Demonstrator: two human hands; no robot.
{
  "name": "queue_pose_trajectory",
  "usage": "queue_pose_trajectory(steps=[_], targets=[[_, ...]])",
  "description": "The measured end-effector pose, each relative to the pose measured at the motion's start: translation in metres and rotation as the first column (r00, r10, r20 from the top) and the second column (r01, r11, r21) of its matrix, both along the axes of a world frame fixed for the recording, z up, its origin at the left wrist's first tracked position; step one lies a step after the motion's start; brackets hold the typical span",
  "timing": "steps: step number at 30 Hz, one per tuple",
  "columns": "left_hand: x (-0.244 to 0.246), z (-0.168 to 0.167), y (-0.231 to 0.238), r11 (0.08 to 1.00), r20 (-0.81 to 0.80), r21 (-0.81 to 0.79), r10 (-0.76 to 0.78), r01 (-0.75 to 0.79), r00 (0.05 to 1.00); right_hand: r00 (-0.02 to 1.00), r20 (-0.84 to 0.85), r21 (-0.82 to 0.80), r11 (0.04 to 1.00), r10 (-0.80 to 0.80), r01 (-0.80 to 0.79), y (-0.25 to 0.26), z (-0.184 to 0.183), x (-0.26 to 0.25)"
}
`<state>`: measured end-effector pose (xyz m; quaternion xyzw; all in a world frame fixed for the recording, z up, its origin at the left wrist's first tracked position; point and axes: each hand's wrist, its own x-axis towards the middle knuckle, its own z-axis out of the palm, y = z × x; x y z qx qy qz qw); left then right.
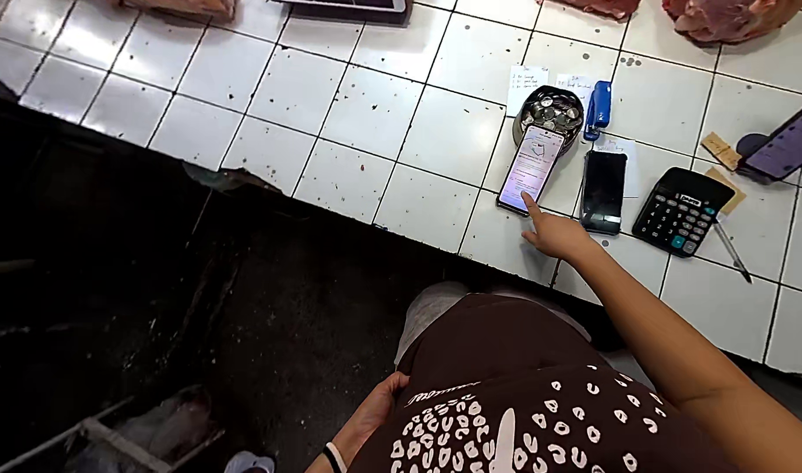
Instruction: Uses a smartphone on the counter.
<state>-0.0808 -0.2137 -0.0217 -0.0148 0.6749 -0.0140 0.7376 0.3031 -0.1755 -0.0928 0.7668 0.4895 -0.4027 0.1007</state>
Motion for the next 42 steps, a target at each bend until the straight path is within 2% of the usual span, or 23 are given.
queue_pose_trajectory(steps=[6, 10, 15, 18, 23, 28, 31, 36, 42], targets=[[-0.007, -0.006, -0.038, 0.996, 0.005, 0.048, 0.079, -0.080, 0.997, 1.000, 0.004, 0.057, 0.998, 0.024, -0.024, -0.001, -0.004, 0.014], [-0.002, -0.003, -0.038, 0.991, -0.028, 0.019, 0.134, -0.133, 0.991, 0.999, 0.051, 0.088, 0.996, -0.012, 0.007, 0.002, -0.001, 0.026], [0.013, 0.011, -0.011, 0.998, -0.038, 0.002, 0.071, -0.070, 0.997, 0.991, 0.053, 0.151, 0.982, -0.121, 0.111, 0.007, 0.010, 0.043], [0.018, 0.014, 0.009, 1.000, -0.050, -0.016, 0.012, -0.013, 0.999, 0.989, 0.059, 0.082, 0.988, -0.135, 0.130, 0.014, 0.016, 0.046], [0.020, 0.012, 0.048, 0.994, -0.037, -0.024, -0.107, 0.106, 0.994, 0.979, 0.040, 0.086, 0.977, -0.200, 0.196, 0.015, 0.011, 0.040], [0.026, 0.016, 0.091, 0.978, -0.031, -0.079, -0.196, 0.193, 0.980, 0.951, 0.022, 0.193, 0.935, -0.308, 0.298, 0.005, 0.007, 0.029], [0.036, 0.021, 0.116, 0.967, -0.050, -0.104, -0.239, 0.233, 0.970, 0.906, 0.056, 0.144, 0.902, -0.419, 0.408, -0.005, 0.012, 0.021], [0.057, 0.034, 0.158, 0.932, -0.093, -0.126, -0.353, 0.340, 0.931, 0.844, 0.092, -0.061, 0.843, -0.529, 0.535, -0.026, 0.013, 0.006], [0.082, 0.025, 0.203, 0.801, -0.068, -0.180, -0.589, 0.571, 0.806, 0.766, 0.086, -0.179, 0.746, -0.638, 0.641, -0.052, 0.006, -0.034]])
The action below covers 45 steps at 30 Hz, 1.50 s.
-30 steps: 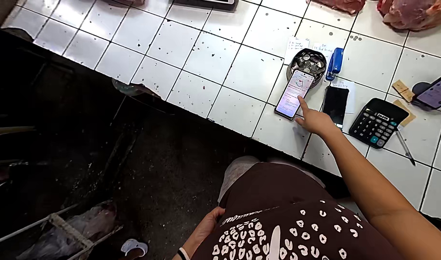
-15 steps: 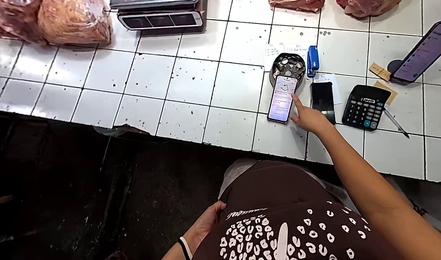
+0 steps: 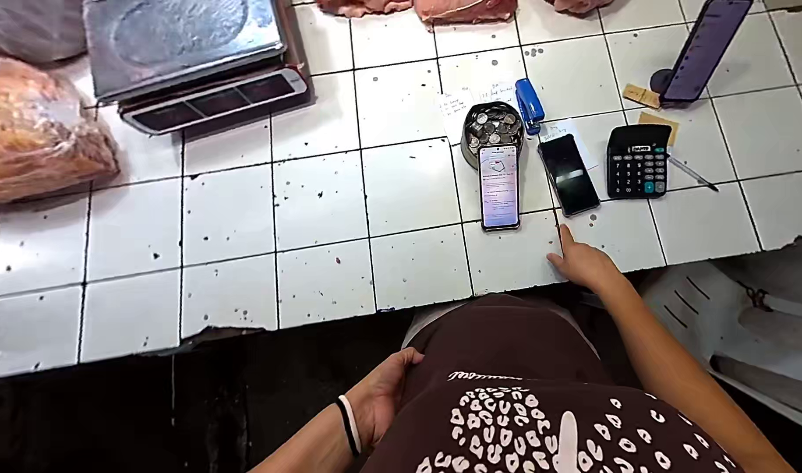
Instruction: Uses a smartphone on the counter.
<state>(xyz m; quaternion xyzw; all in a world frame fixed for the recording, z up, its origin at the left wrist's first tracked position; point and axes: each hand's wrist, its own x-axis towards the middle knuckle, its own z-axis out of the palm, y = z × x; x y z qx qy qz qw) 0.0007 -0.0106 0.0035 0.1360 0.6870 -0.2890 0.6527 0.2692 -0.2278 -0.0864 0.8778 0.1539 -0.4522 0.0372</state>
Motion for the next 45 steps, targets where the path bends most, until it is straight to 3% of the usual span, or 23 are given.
queue_pose_trajectory(steps=[8, 14, 18, 22, 31, 38, 45], targets=[[0.036, -0.015, 0.027, 0.937, 0.012, -0.100, -0.335, 0.334, 0.942, 0.990, 0.024, 0.043, 0.989, -0.141, 0.140, -0.006, -0.010, -0.047], [0.035, -0.021, 0.030, 0.918, -0.015, -0.134, -0.378, 0.373, 0.926, 0.980, 0.021, 0.080, 0.977, -0.198, 0.196, -0.011, -0.015, -0.047], [0.023, -0.017, 0.032, 0.941, 0.014, -0.112, -0.320, 0.319, 0.947, 0.981, 0.038, 0.060, 0.980, -0.190, 0.187, -0.008, -0.013, -0.049], [0.007, -0.012, 0.030, 0.973, 0.025, -0.109, -0.200, 0.201, 0.980, 0.998, 0.054, -0.020, 0.999, -0.039, 0.040, 0.012, 0.000, -0.048], [-0.030, -0.002, -0.005, 0.999, 0.039, -0.010, 0.053, -0.052, 0.998, 0.971, 0.126, 0.195, 0.955, 0.201, -0.223, 0.067, 0.004, -0.023], [-0.045, 0.009, -0.064, 0.927, 0.059, 0.036, 0.370, -0.373, 0.927, 0.922, 0.172, 0.263, 0.886, 0.347, -0.383, 0.066, -0.004, -0.003], [-0.042, 0.005, -0.134, 0.850, 0.089, 0.073, 0.516, -0.522, 0.852, 0.818, 0.092, 0.251, 0.781, 0.568, -0.571, 0.033, -0.013, 0.005]])
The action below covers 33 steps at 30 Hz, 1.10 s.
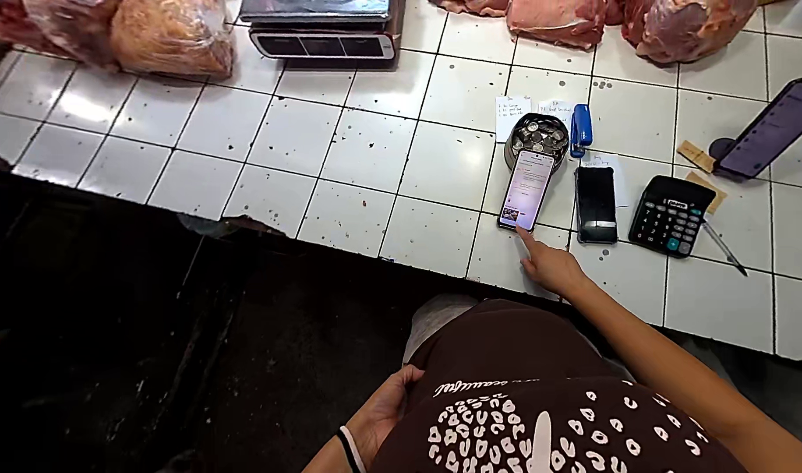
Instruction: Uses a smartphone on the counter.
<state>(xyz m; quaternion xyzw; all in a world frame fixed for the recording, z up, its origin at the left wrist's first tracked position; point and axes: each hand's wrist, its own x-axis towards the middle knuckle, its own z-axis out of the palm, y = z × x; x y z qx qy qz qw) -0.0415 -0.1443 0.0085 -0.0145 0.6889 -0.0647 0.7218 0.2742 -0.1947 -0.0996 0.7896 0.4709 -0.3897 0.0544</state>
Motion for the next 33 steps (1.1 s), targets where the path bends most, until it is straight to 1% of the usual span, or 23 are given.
queue_pose_trajectory(steps=[5, 10, 13, 16, 21, 25, 29, 33], targets=[[-0.003, -0.017, -0.048, 0.994, 0.014, -0.062, 0.096, -0.095, 0.995, 0.998, 0.011, 0.004, 0.998, 0.059, -0.059, -0.011, -0.005, 0.013], [0.001, -0.020, -0.086, 0.986, -0.006, -0.036, 0.165, -0.165, 0.986, 0.992, 0.005, 0.041, 0.991, 0.127, -0.127, -0.015, -0.010, 0.018], [0.009, -0.011, -0.099, 0.979, -0.008, 0.005, 0.203, -0.203, 0.979, 0.988, 0.000, 0.063, 0.986, 0.153, -0.153, -0.018, -0.015, 0.019], [0.017, -0.005, -0.104, 0.981, -0.003, 0.039, 0.192, -0.192, 0.981, 0.987, -0.027, 0.104, 0.983, 0.156, -0.152, -0.022, -0.021, 0.022], [0.017, -0.008, -0.100, 0.981, 0.014, 0.013, 0.196, -0.196, 0.981, 0.989, -0.032, 0.096, 0.986, 0.143, -0.139, -0.021, -0.021, 0.021], [0.014, -0.005, -0.084, 0.986, 0.009, 0.017, 0.166, -0.166, 0.986, 0.994, -0.005, 0.035, 0.993, 0.109, -0.109, -0.011, -0.004, 0.020], [0.009, -0.003, -0.062, 0.991, -0.014, 0.023, 0.129, -0.128, 0.992, 0.998, 0.052, 0.104, 0.995, -0.018, 0.013, 0.012, 0.009, 0.028], [-0.004, -0.007, -0.035, 0.995, 0.009, 0.006, 0.104, -0.104, 0.995, 0.987, 0.093, 0.126, 0.985, -0.134, 0.122, 0.037, 0.017, 0.030]])
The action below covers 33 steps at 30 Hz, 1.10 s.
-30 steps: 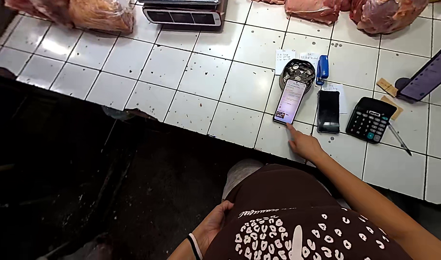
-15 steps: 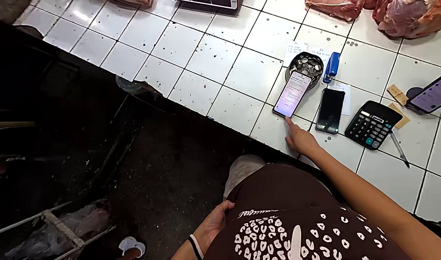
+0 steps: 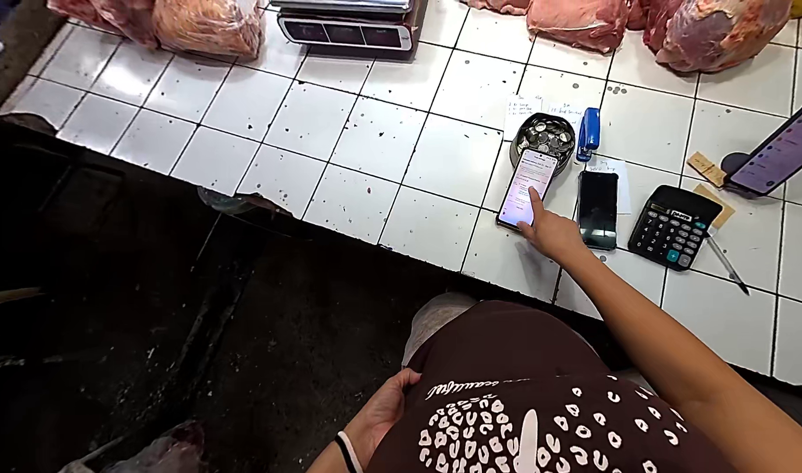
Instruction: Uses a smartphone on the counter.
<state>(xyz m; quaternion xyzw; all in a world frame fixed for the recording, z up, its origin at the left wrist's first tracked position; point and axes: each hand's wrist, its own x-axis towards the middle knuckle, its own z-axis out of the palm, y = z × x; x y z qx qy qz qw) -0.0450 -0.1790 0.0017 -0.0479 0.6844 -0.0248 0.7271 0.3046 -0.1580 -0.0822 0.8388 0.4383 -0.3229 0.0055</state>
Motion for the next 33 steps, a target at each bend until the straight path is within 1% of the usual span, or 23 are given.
queue_pose_trajectory(steps=[3, 5, 7, 10, 12, 15, 19, 20, 21, 24, 28, 33], targets=[[-0.005, 0.003, 0.024, 0.999, 0.001, 0.008, -0.043, 0.043, 0.999, 0.999, 0.014, 0.010, 0.999, -0.053, 0.053, 0.003, 0.005, -0.007], [-0.014, -0.004, 0.040, 0.999, 0.046, -0.043, -0.016, 0.018, 0.999, 0.999, 0.004, 0.023, 0.998, -0.050, 0.050, -0.004, 0.002, -0.013], [-0.013, -0.001, 0.057, 0.998, 0.042, -0.061, -0.011, 0.013, 0.999, 0.999, -0.012, 0.048, 0.998, -0.039, 0.039, -0.015, -0.006, -0.020], [-0.002, 0.015, 0.083, 0.996, -0.009, -0.026, -0.090, 0.090, 0.996, 0.999, 0.025, 0.126, 0.992, -0.033, 0.029, -0.027, -0.023, -0.026], [0.003, 0.020, 0.101, 0.988, -0.016, -0.018, -0.153, 0.153, 0.988, 0.997, 0.037, 0.117, 0.991, -0.070, 0.066, -0.025, -0.023, -0.029], [0.008, 0.016, 0.127, 0.966, -0.003, -0.014, -0.258, 0.258, 0.966, 0.989, 0.036, 0.043, 0.989, -0.140, 0.138, -0.013, -0.012, -0.032], [0.019, 0.009, 0.159, 0.918, 0.022, -0.036, -0.394, 0.395, 0.919, 0.970, 0.078, 0.136, 0.966, -0.229, 0.217, -0.012, -0.009, -0.043], [0.023, 0.007, 0.167, 0.901, 0.029, -0.045, -0.430, 0.430, 0.903, 0.966, 0.081, 0.135, 0.963, -0.245, 0.233, -0.014, -0.010, -0.047], [0.027, 0.005, 0.174, 0.882, 0.037, -0.051, -0.468, 0.469, 0.883, 0.962, 0.076, 0.107, 0.962, -0.261, 0.252, -0.017, -0.011, -0.050], [0.039, 0.000, 0.191, 0.815, 0.072, -0.065, -0.571, 0.575, 0.818, 0.950, 0.025, -0.074, 0.947, -0.312, 0.313, -0.025, -0.013, -0.058], [0.053, -0.006, 0.206, 0.722, 0.109, -0.111, -0.674, 0.682, 0.731, 0.942, -0.024, -0.114, 0.937, -0.334, 0.329, -0.036, -0.015, -0.068], [0.057, -0.011, 0.212, 0.634, 0.126, -0.125, -0.752, 0.763, 0.647, 0.940, -0.009, -0.167, 0.928, -0.340, 0.334, -0.027, -0.011, -0.074]])
